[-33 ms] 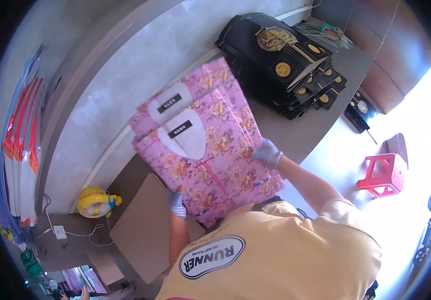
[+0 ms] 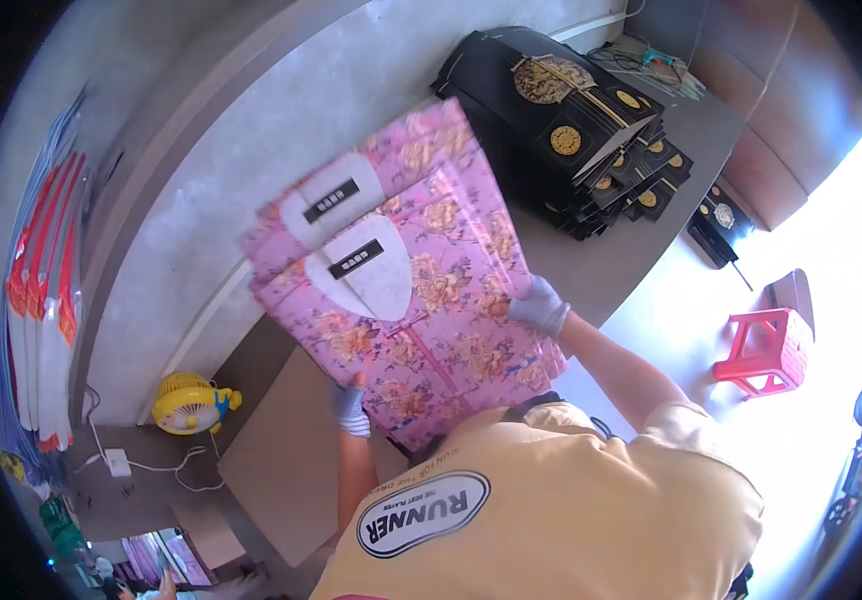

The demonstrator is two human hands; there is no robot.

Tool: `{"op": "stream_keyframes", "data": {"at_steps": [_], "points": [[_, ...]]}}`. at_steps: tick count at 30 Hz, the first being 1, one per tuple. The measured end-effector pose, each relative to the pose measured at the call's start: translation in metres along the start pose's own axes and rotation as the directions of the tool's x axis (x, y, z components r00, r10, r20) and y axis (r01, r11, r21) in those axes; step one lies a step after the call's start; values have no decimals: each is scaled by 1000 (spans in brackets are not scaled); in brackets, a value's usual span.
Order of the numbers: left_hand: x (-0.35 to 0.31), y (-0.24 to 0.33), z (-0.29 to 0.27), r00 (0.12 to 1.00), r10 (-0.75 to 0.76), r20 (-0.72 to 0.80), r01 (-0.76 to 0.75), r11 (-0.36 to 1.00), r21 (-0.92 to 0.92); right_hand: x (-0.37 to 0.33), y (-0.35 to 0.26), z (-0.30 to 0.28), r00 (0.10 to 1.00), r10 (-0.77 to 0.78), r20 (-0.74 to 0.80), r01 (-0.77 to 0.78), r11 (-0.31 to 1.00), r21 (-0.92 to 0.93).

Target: The person folds a pink floral-patterned garment on a table using gloved hands. They smooth the fabric, fold the sides inward, and fold the bottom up to create a compact rectangular shape. The folded garment is then placed on a stack of similar items.

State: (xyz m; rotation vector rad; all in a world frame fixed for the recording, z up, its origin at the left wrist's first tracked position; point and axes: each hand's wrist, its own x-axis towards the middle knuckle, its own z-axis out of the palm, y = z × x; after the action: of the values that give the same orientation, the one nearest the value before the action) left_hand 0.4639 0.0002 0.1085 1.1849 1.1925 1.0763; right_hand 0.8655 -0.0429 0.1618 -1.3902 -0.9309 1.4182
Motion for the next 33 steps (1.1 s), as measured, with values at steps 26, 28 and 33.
{"op": "stream_keyframes", "data": {"at_steps": [26, 28, 33], "points": [[-49, 96, 3, 791, 439, 427, -570, 782, 252, -33, -46, -3, 792, -569, 220, 593, 803, -58], [-55, 92, 31, 783, 538, 314, -602, 782, 161, -32, -46, -2, 794, -568, 218, 594, 801, -73], [-49, 118, 30, 733, 595, 331, -669, 718, 191, -24, -49, 0, 787, -572, 229, 604, 791, -99]]}}
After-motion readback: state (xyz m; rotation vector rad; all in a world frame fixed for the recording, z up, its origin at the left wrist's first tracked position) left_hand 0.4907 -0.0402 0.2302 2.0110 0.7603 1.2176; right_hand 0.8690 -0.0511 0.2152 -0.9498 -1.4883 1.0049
